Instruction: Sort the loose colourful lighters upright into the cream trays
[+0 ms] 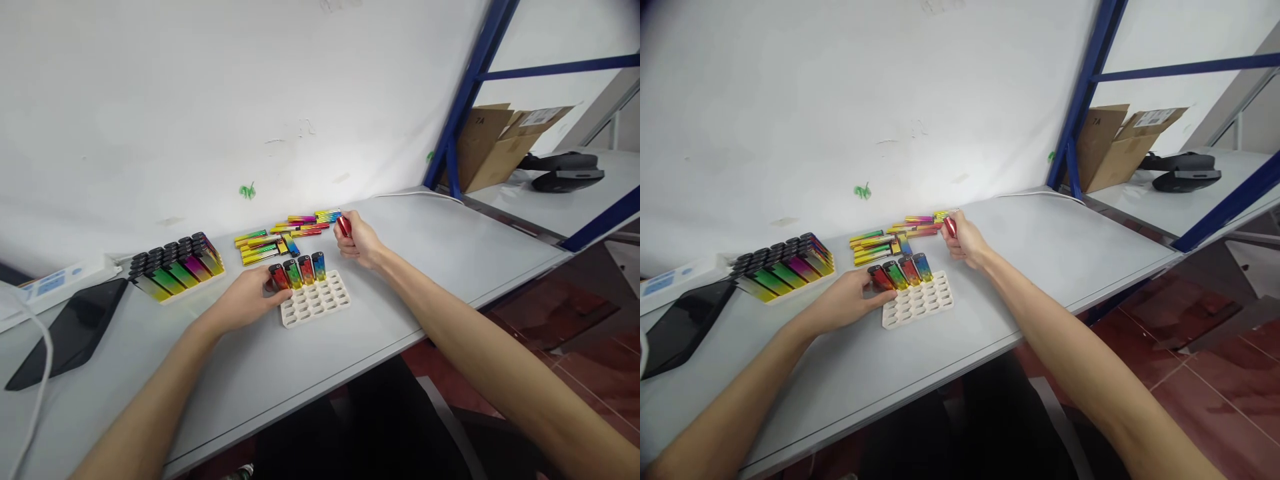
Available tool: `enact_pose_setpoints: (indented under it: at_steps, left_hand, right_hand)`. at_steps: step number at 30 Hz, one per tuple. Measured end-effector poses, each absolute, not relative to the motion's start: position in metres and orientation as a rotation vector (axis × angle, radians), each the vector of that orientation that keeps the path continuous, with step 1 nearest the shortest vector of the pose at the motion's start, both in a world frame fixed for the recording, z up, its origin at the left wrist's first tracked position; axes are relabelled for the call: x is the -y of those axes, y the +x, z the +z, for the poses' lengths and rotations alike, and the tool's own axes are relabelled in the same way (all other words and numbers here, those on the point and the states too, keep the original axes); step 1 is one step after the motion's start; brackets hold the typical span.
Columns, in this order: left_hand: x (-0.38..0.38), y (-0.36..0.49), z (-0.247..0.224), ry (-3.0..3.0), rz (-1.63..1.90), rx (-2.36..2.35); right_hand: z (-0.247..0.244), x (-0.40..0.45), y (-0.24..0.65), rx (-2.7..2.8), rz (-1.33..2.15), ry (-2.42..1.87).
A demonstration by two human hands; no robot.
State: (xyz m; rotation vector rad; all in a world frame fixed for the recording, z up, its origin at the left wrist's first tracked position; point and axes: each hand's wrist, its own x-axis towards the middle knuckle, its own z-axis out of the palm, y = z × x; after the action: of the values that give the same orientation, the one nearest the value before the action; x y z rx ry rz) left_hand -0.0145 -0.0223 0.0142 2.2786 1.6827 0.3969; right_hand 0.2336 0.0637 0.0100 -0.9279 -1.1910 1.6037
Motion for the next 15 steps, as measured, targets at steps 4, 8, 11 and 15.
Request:
enact_pose_setpoints:
  at_steps: [4, 8, 11, 15]
  left_hand:
    - [0.023, -0.012, 0.016, 2.254, 0.381, -1.678]
    - [0.022, -0.013, 0.018, 2.238, 0.364, -1.728]
    - [0.021, -0.017, 0.019, 2.227, 0.348, -1.783]
    - [0.019, -0.020, 0.020, 2.213, 0.349, -1.777]
  right_hand:
    - [0.010, -0.063, 0.231, 1.235, 1.624, -0.849]
    - [0.011, -0.060, 0.236, 1.426, 1.597, -0.820]
    - [0.011, -0.059, 0.241, 1.686, 1.551, -0.729]
    - [0.007, -0.058, 0.239, 1.793, 1.425, -0.721]
